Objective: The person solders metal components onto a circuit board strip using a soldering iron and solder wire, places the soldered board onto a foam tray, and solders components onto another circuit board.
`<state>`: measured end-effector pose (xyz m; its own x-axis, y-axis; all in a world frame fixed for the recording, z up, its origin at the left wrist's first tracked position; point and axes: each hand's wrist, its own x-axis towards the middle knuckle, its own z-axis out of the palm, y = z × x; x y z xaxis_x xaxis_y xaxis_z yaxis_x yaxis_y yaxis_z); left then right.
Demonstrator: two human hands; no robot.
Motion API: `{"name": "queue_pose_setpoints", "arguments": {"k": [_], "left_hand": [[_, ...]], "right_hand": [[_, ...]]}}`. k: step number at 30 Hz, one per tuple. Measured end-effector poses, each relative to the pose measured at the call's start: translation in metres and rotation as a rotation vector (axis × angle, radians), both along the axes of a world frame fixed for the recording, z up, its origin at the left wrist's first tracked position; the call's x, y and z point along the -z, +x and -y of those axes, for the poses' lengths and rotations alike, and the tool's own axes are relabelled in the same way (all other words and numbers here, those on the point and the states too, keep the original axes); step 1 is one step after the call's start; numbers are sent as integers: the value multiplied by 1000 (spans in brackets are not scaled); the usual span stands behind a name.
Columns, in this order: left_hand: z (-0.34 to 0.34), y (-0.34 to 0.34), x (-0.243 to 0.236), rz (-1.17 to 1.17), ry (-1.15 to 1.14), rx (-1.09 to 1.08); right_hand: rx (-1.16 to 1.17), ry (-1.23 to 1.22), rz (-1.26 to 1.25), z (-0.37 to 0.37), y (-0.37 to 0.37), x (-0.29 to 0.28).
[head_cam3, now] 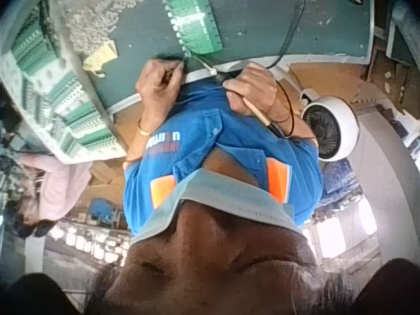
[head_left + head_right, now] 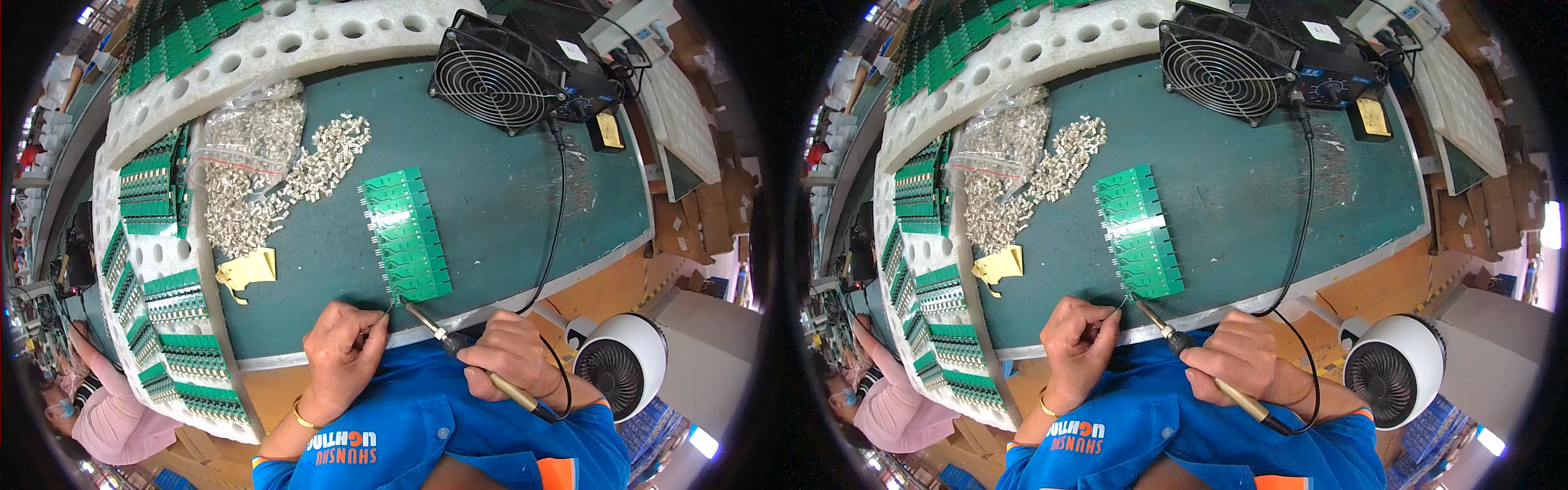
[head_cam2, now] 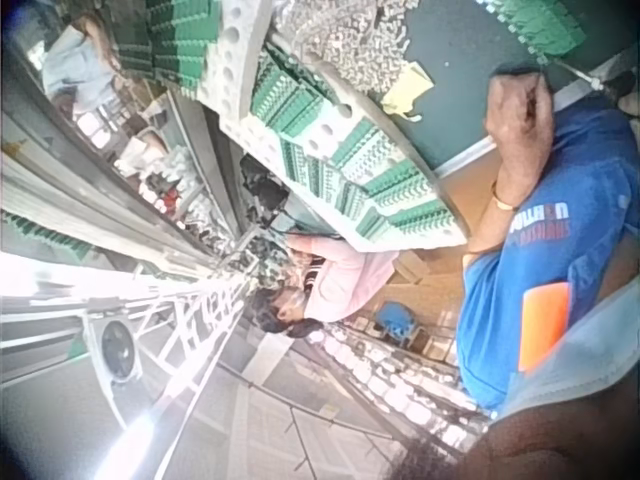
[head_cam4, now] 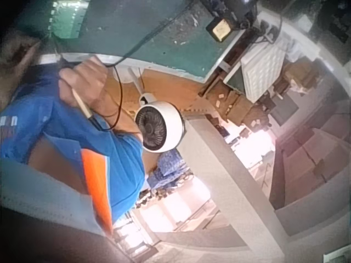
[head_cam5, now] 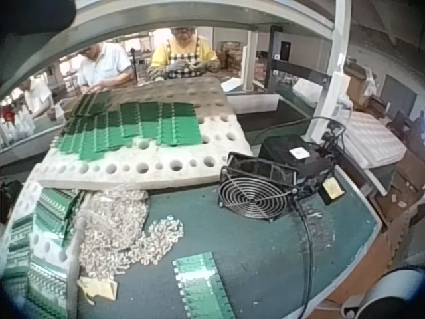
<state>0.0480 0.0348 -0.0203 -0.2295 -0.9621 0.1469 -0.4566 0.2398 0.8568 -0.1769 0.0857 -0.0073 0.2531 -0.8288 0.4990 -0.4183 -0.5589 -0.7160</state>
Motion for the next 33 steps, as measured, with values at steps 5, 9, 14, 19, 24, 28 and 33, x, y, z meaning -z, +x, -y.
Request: {"name": "queue_pose_setpoints", "arguments": {"k": [5,9,14,19,24,28,33], "left_hand": [[1,0,1,21,-23,13],[0,-1,1,22,-14,-2],[0,-1,1,33,-25,2],[1,-2,1,36,-36,15],[2,-4,-1,47,-17,9],[3,-5,-2,59,-27,14],[2,-3,0,56,-27,28]], "right_hand": [[-4,12,-1,1,0,-2],[-4,18,-7,0,0,-2],[-1,16,6,1,1,-1],[-3,21,1,0,1,0],[3,16,6,0,1,0],[3,16,0,0,1,0],[-4,22,-15,0,1,-1]]}}
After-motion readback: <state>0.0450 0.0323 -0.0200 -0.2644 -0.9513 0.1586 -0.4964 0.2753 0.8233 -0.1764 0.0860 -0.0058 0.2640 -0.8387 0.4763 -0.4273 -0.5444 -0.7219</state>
